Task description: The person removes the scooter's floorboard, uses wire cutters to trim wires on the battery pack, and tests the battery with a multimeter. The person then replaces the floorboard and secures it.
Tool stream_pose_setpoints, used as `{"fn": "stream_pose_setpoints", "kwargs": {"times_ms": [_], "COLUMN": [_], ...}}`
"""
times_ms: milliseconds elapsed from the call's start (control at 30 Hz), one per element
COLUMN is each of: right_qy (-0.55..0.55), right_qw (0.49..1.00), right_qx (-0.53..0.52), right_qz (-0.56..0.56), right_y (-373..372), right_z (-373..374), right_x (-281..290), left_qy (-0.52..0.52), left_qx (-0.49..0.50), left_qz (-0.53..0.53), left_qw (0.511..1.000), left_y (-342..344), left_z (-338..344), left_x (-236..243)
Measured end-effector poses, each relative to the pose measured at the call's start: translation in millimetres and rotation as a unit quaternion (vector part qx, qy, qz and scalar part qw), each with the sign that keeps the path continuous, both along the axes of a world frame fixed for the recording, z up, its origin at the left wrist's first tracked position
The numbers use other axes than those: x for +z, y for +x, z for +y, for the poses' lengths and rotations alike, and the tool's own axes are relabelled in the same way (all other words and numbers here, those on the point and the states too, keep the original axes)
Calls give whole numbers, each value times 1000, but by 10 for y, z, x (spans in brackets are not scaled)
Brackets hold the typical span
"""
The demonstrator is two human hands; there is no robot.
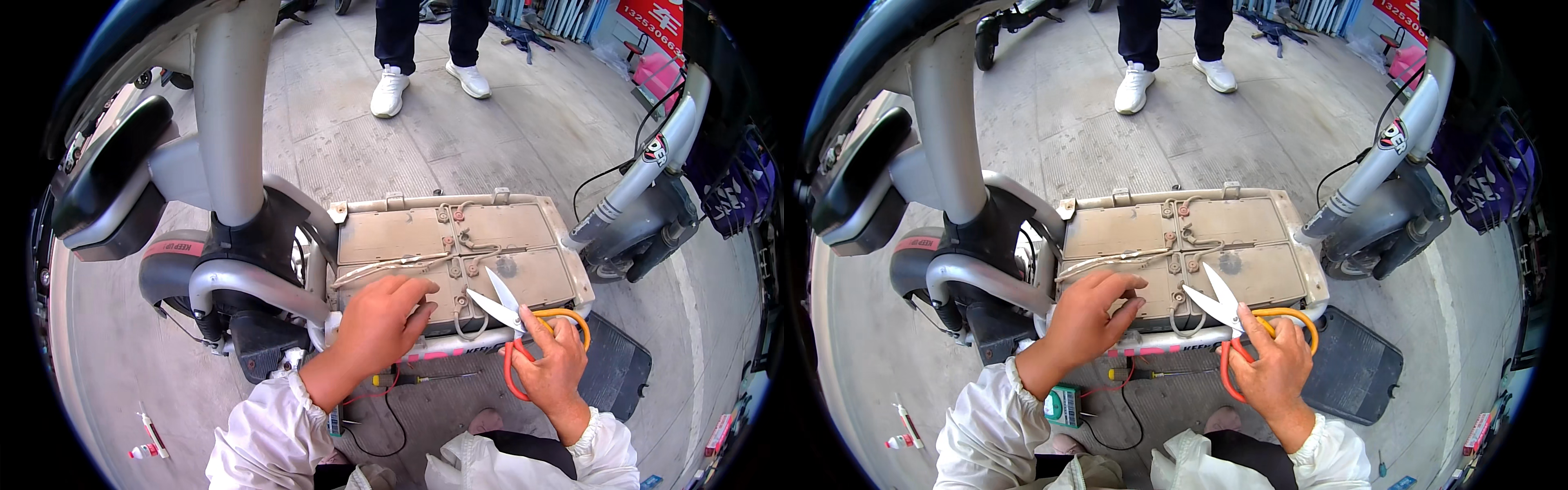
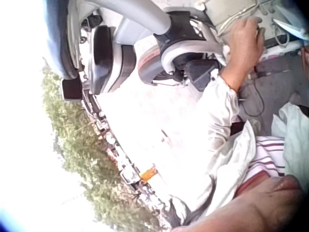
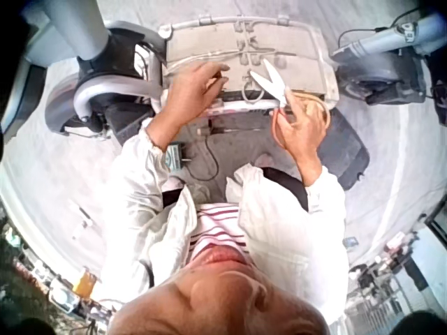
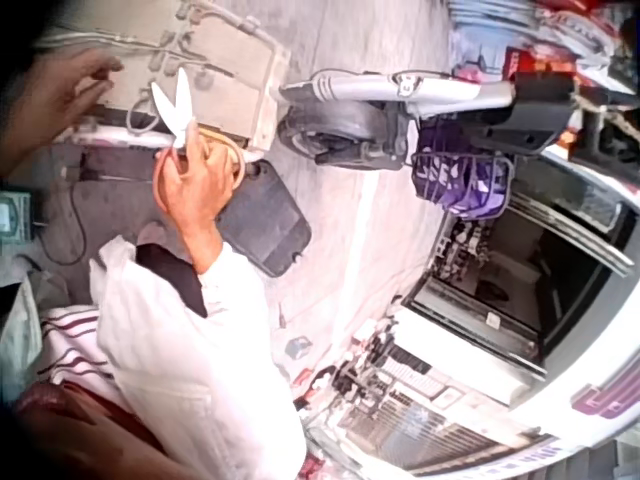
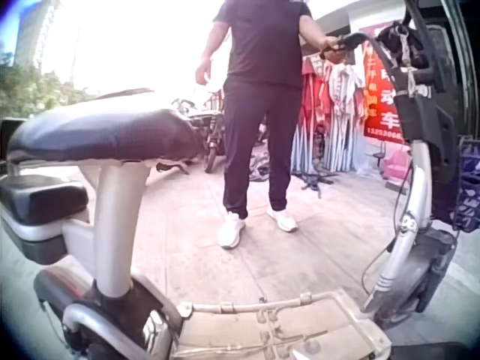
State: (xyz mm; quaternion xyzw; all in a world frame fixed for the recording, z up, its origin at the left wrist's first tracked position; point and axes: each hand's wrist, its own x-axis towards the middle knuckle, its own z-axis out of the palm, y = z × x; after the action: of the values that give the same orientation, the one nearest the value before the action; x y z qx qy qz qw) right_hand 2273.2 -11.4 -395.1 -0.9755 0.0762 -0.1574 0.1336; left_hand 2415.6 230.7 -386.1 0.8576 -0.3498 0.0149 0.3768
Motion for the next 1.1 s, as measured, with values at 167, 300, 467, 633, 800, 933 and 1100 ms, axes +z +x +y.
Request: {"fn": "stream_pose_setpoints", "kwargs": {"times_ms": [167, 300, 467, 633, 800, 933, 1100], "right_qy": [-26, -23, -36, -29, -34, -70, -101], "right_qw": [999, 999, 999, 999, 999, 997, 992], "right_qx": [26, 19, -17, -30, -5, 30, 81], "right_qz": [11, 15, 16, -5, -27, -25, -7], "right_y": [45, -2, 46, 184, 416, 833, 1393], "right_z": [-95, -247, -460, -572, -563, -603, -717], "right_x": [144, 294, 453, 483, 416, 340, 235], "left_qy": [113, 105, 85, 145, 193, 108, 188], "left_qx": [-68, -159, -125, -124, -109, -92, 118], "left_qz": [119, 97, 85, 42, 43, 85, -87], "left_qw": [984, 977, 985, 981, 974, 986, 971], "left_y": [238, 358, 336, 173, -98, -21, 34], "left_z": [-367, -438, -514, -656, -682, -485, 87], "left_x": [-148, -186, -275, -251, -94, -25, -196]}}
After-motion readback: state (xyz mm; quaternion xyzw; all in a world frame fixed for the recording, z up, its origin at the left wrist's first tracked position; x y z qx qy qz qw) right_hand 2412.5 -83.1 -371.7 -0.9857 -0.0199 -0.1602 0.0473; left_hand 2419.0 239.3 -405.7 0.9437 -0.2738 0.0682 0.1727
